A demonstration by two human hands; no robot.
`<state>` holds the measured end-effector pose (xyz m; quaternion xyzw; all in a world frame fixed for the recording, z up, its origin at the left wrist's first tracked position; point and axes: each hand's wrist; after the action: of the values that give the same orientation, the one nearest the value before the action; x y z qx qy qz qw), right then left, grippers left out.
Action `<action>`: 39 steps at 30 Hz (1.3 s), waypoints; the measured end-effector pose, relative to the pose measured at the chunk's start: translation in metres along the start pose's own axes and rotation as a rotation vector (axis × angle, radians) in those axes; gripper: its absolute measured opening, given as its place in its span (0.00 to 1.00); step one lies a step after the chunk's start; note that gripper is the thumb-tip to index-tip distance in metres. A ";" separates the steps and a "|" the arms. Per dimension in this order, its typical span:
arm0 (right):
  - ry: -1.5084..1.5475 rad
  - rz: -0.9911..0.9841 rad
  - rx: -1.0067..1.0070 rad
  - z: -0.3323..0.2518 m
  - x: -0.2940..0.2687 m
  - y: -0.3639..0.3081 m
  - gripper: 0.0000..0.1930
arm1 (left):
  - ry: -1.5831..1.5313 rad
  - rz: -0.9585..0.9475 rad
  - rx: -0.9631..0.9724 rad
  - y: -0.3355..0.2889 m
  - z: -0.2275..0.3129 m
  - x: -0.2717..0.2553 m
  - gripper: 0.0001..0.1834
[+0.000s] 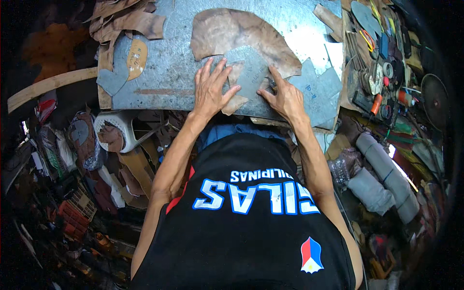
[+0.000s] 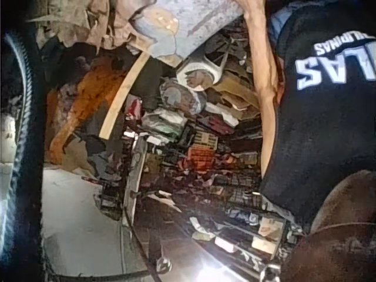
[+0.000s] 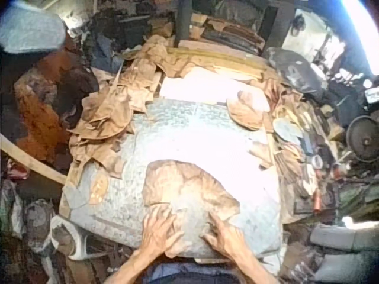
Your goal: The recorder uses a hand cutter to trace and cut out shoe components from a leather sheet using templates.
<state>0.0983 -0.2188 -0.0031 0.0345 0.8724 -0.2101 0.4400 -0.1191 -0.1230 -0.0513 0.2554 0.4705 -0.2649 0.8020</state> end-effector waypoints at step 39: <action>-0.040 0.038 -0.075 0.005 0.010 0.002 0.43 | 0.032 0.015 -0.001 -0.001 0.002 0.005 0.23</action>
<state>0.0969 -0.2201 -0.0143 0.0306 0.8699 -0.1696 0.4622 -0.1166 -0.1253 -0.0550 0.2625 0.4814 -0.2545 0.7966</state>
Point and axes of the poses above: each hand's wrist, its own y-axis towards the middle knuckle, its own x-axis out of the palm, z = x × y, and after that the axes turned 7 degrees about y, right-handed
